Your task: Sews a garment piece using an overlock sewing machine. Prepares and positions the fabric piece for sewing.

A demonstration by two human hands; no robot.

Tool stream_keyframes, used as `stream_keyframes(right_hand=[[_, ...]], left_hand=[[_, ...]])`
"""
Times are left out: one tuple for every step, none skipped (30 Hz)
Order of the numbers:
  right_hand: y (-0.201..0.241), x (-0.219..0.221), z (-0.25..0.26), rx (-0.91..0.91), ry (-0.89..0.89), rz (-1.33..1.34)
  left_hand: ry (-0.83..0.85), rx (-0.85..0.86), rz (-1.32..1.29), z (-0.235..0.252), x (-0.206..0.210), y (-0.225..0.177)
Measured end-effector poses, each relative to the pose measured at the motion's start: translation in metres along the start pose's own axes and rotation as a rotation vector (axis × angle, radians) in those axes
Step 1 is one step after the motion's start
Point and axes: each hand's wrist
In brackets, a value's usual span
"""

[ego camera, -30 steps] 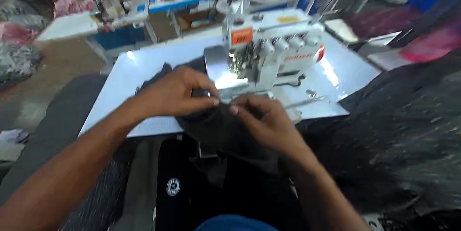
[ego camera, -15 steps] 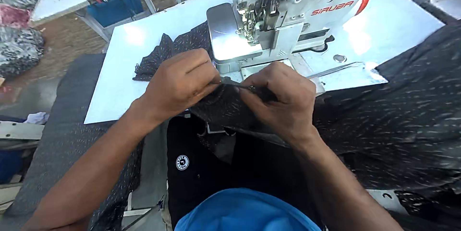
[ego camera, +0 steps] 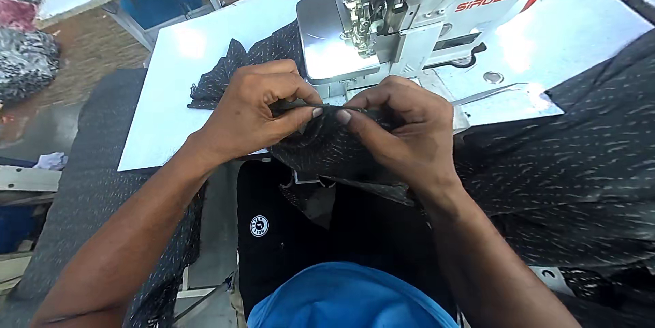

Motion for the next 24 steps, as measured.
stream_keyframes(right_hand=[[0.0, 0.0, 0.0, 0.015, 0.002, 0.012], [0.0, 0.0, 0.0, 0.027, 0.002, 0.021], [0.0, 0.0, 0.001, 0.038, 0.003, 0.034], [0.0, 0.0, 0.001, 0.05, 0.008, 0.047], [0.0, 0.0, 0.001, 0.061, 0.011, 0.06], [0.0, 0.001, 0.001, 0.074, 0.016, 0.07], [0.0, 0.001, 0.001, 0.082, 0.019, 0.079], [0.001, 0.001, 0.002, 0.09, 0.022, 0.086], [0.001, 0.002, 0.002, 0.098, 0.024, 0.093], [0.001, 0.002, 0.002, 0.105, 0.025, 0.1], [0.001, 0.003, 0.002, 0.11, 0.025, 0.111], [0.001, 0.003, 0.003, 0.116, 0.027, 0.123], [0.002, 0.003, 0.002, 0.124, 0.032, 0.134], [0.004, 0.002, 0.002, 0.141, 0.049, 0.135], [0.007, 0.0, 0.001, 0.165, 0.087, 0.115], [0.011, -0.002, 0.0, 0.192, 0.156, 0.069], [0.015, -0.004, 0.001, 0.22, 0.243, 0.006], [0.016, -0.003, 0.003, 0.229, 0.319, -0.043], [0.014, 0.001, 0.004, 0.223, 0.375, -0.058], [0.014, 0.006, 0.005, 0.216, 0.411, -0.036], [0.015, 0.008, 0.005, 0.225, 0.42, 0.051], [0.019, 0.006, 0.004, 0.245, 0.406, 0.18], [0.023, -0.001, 0.001, 0.271, 0.374, 0.317], [0.027, -0.013, -0.004, 0.309, 0.32, 0.438]], left_hand=[[0.01, -0.005, -0.023, 0.0, 0.0, 0.0], [0.022, -0.015, -0.043, 0.0, -0.001, 0.0], [0.042, -0.029, -0.061, 0.001, -0.002, 0.0], [0.064, -0.044, -0.078, 0.001, -0.003, 0.0], [0.083, -0.058, -0.103, 0.0, -0.003, 0.0], [0.098, -0.07, -0.13, 0.0, -0.004, 0.0], [0.112, -0.081, -0.151, 0.0, -0.004, 0.001], [0.124, -0.092, -0.168, 0.0, -0.005, 0.001], [0.132, -0.105, -0.184, 0.0, -0.005, 0.001], [0.139, -0.118, -0.198, 0.001, -0.006, 0.001], [0.145, -0.13, -0.214, 0.001, -0.006, 0.001], [0.151, -0.139, -0.229, 0.002, -0.006, 0.002], [0.162, -0.142, -0.232, 0.002, -0.007, 0.002], [0.176, -0.133, -0.216, 0.003, -0.008, 0.002], [0.194, -0.108, -0.181, 0.005, -0.008, 0.002], [0.225, -0.058, -0.124, 0.009, -0.009, 0.0], [0.266, 0.015, -0.052, 0.015, -0.009, -0.003], [0.315, 0.099, 0.015, 0.025, -0.01, -0.007], [0.353, 0.177, 0.052, 0.037, -0.01, -0.011], [0.356, 0.233, 0.031, 0.049, -0.01, -0.013], [0.313, 0.241, -0.025, 0.057, -0.012, -0.011], [0.222, 0.191, -0.068, 0.059, -0.016, -0.002], [0.119, 0.084, -0.068, 0.052, -0.021, 0.015], [0.052, -0.07, -0.011, 0.037, -0.027, 0.037]])
Point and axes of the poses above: each hand's wrist, its own z-axis towards the middle knuckle, its own x-axis out of the palm, y = z × x, and after that the axes turned 12 degrees about z, right-handed
